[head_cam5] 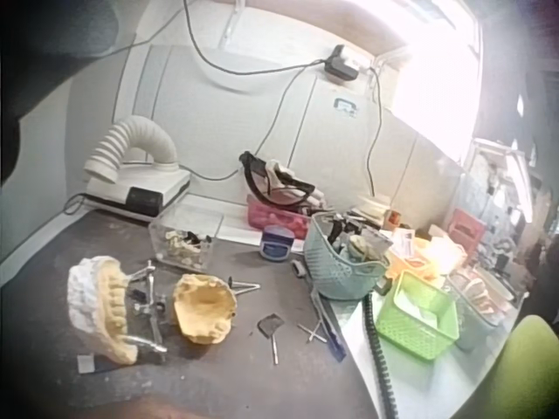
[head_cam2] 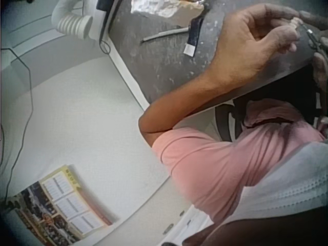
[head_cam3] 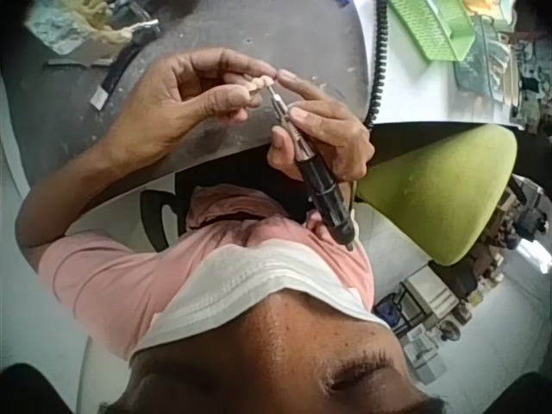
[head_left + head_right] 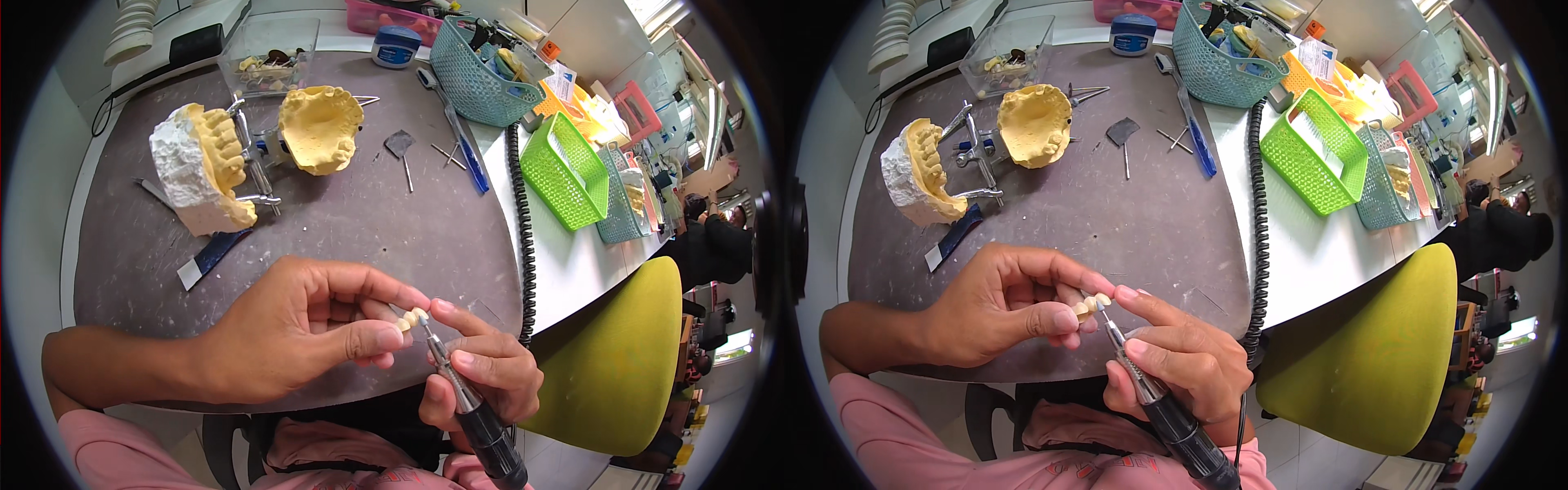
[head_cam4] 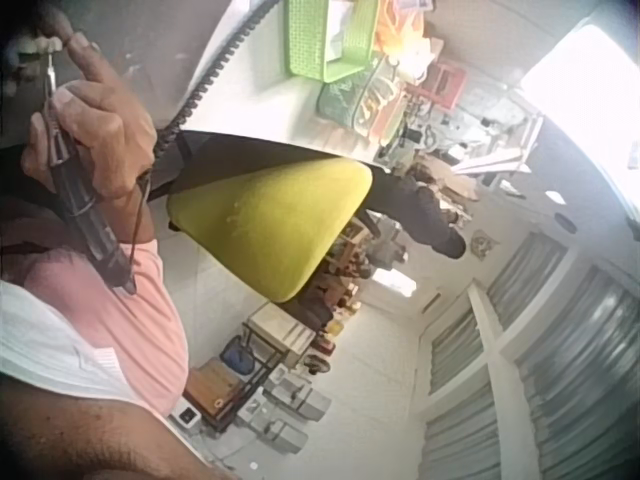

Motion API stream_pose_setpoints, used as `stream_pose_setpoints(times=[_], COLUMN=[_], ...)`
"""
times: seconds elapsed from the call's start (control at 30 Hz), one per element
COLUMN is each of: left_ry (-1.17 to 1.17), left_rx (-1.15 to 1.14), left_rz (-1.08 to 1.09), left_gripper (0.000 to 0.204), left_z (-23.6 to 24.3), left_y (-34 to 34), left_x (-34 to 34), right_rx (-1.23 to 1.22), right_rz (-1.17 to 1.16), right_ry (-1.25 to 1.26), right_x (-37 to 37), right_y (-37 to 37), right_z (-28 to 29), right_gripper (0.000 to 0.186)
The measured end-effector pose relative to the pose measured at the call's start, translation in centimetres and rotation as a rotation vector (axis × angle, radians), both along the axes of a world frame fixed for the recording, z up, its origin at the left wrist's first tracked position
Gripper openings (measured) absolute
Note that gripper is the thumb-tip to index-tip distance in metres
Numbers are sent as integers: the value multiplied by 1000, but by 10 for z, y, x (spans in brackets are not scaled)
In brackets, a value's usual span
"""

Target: The person uses a dental handpiece to grind and shape a dental prosthetic bridge held in their hands, changes the drill bit in the handpiece, and grinds the bridge further.

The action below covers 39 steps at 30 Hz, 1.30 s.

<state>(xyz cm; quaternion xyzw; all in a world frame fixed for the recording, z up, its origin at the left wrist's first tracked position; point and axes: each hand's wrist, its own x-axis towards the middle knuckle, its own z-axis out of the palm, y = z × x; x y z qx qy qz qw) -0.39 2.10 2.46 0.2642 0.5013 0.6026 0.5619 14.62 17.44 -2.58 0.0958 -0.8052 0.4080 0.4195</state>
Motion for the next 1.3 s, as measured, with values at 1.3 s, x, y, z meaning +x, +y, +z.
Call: stream_pose_setpoints(times=[1.3], left_ry=[5], left_rx=[-16], left_rz=[4], left_gripper=[34], left_z=[1], left_y=[1], left_x=[0], right_rx=[-67], right_rz=[-38], right_ry=[-8], right_x=[-2], right_y=[-4], right_z=[4], right_gripper=[27])
